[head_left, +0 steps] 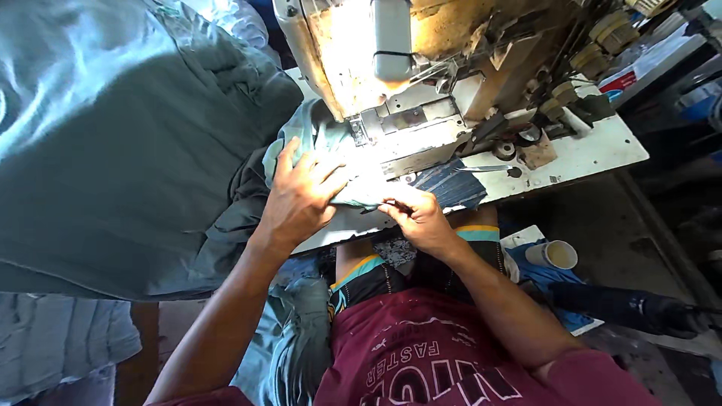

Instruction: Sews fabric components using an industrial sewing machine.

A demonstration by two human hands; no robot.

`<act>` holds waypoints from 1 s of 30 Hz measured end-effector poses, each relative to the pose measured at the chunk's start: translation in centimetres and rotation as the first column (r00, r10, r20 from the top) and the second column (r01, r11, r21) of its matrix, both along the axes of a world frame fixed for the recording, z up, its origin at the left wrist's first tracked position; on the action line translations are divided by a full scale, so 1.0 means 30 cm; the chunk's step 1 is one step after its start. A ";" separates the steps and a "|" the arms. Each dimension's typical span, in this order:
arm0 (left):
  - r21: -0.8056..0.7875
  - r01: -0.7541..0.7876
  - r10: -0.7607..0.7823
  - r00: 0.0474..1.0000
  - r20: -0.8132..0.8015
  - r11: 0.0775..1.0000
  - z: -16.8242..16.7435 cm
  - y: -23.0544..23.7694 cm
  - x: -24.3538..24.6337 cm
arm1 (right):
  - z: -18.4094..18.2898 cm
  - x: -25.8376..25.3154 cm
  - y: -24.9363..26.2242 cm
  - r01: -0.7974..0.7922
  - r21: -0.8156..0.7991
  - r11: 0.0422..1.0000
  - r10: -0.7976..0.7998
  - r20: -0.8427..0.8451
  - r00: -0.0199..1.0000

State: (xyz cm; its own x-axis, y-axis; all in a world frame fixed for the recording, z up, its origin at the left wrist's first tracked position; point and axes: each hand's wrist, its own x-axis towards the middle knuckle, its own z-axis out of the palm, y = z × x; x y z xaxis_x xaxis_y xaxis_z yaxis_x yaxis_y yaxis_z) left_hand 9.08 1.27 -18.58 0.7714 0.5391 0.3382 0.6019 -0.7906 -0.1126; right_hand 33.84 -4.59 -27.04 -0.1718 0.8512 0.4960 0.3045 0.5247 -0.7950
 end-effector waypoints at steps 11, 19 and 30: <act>0.004 -0.116 0.115 0.988 0.107 0.993 -0.008 0.027 0.013 | 0.024 -0.034 0.093 -0.052 -0.057 0.997 0.042 -0.166 0.985; -0.050 -0.094 0.100 0.986 0.134 0.994 -0.009 -0.002 0.001 | 0.070 -0.006 0.068 -0.028 -0.036 0.999 0.024 -0.086 0.996; -0.220 -0.414 0.469 0.790 0.396 0.883 0.130 0.128 0.072 | 0.267 0.250 -0.083 0.146 0.191 0.971 -0.147 -0.007 0.989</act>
State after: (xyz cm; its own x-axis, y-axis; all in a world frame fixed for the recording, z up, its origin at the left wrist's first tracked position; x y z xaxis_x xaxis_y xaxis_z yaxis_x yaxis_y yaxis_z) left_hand 11.24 5.09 -14.68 0.2331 0.8410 0.4883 0.8537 -0.4175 0.3114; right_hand 41.35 -7.08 -19.02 -0.0563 0.7574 0.6505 0.3943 0.6155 -0.6824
